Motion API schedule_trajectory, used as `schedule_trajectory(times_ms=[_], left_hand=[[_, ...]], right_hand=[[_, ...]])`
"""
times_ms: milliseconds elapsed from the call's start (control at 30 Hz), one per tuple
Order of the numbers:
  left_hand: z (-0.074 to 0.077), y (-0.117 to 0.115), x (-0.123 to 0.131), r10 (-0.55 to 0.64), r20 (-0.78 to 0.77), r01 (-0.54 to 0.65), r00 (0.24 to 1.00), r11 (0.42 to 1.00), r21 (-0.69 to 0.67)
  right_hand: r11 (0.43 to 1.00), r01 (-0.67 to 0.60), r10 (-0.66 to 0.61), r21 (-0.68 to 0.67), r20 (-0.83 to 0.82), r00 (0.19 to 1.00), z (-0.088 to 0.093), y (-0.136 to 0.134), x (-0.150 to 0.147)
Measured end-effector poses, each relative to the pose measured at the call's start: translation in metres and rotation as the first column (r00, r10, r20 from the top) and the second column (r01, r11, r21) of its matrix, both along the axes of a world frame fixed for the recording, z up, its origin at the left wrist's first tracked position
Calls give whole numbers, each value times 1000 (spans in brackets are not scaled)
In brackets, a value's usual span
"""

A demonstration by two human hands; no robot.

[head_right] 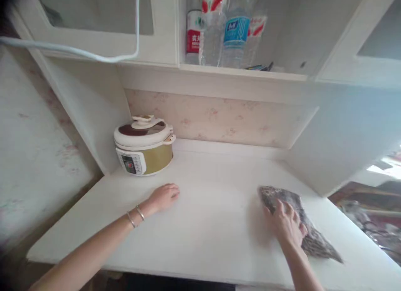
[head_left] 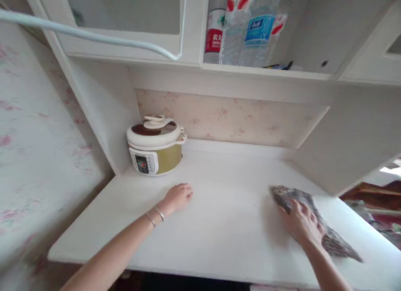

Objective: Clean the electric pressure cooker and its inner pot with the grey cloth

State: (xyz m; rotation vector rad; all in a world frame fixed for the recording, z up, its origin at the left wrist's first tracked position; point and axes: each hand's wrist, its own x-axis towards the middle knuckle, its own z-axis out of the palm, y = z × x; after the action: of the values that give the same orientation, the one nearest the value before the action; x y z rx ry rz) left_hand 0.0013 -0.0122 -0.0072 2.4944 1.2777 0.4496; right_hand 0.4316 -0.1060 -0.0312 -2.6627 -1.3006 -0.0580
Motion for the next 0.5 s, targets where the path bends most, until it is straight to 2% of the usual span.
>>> schedule_trajectory(times_ms=[67, 133, 233, 300, 333, 400, 500], left_hand=[[-13, -24, 3, 8, 45, -6, 999, 999, -40], [-22, -47, 7, 10, 104, 1, 995, 995, -101], [-27, -77, 15, -26, 178, 62, 984, 978, -200], [-27, -92, 22, -70, 194, 117, 979, 962, -245], [-26, -99, 26, -87, 199, 139, 976, 955, -262], [-26, -108, 32, -103, 206, 160, 973, 947, -280], [-29, -113, 38, -72, 208, 133, 975, 946, -295]], right_hand=[[997, 51, -54, -54, -53, 997, -4, 5, 5], [997, 24, -29, -71, -73, 997, -7, 10, -4], [985, -160, 156, -58, -61, 986, -9, 17, -48], [933, -355, 352, -53, -66, 934, -9, 22, -94], [887, -460, 455, -48, -82, 887, -8, 25, -120], [747, -665, 656, -22, -140, 742, -3, 31, -176], [464, -885, 861, 26, -248, 444, 8, 42, -257]])
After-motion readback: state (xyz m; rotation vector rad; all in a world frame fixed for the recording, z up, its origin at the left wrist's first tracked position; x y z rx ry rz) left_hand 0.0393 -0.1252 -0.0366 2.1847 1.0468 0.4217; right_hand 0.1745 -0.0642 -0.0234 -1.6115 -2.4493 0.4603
